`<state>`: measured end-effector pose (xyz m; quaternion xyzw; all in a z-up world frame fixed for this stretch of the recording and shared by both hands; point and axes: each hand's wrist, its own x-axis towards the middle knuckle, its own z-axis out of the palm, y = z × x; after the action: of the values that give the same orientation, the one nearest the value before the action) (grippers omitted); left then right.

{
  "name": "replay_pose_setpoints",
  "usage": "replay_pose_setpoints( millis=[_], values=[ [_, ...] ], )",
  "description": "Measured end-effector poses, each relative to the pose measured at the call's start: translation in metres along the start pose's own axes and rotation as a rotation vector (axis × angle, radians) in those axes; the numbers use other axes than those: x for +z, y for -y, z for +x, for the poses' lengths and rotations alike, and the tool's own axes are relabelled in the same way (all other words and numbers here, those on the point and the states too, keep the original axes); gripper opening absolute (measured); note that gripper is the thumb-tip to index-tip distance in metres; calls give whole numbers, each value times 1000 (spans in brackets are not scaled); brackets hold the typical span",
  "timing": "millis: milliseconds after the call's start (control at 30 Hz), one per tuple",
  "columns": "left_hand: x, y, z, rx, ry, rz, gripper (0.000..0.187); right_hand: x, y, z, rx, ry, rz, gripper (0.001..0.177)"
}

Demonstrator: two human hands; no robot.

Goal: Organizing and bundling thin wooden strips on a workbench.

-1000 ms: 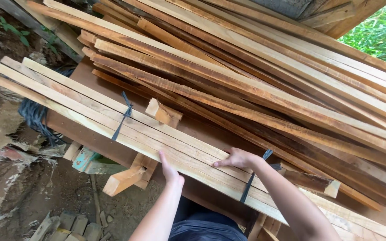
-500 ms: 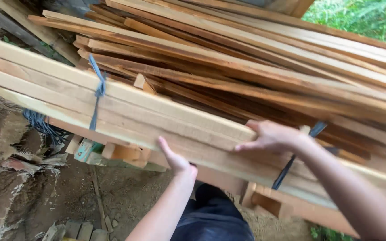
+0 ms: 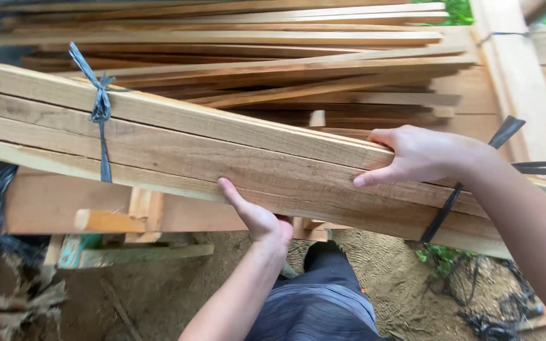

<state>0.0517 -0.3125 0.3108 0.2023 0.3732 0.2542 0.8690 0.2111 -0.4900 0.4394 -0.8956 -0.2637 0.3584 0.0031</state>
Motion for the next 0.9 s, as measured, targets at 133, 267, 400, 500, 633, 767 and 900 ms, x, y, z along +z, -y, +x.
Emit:
replay_pose_setpoints(
  millis=[133,267,400,500,633,767,900],
  values=[
    [24,51,-27,-102,-19,85,106,29,-79,-16,46,-26,56,105],
    [36,124,-43,-200,-8,173,106,47,-140,-57,134,35,140,101],
    [60,204,-67,-255,48,239,106,87,-243,-70,160,85,222,100],
    [77,277,-80,-274,124,291,105,141,-350,-65,150,68,300,105],
    [108,368,-102,-331,186,324,102,155,-430,-102,187,74,417,103],
    [133,442,-118,-410,201,359,96,181,-506,-121,201,81,529,101],
    [161,497,-129,-425,264,407,94,194,-560,-138,273,31,558,104]
  ],
)
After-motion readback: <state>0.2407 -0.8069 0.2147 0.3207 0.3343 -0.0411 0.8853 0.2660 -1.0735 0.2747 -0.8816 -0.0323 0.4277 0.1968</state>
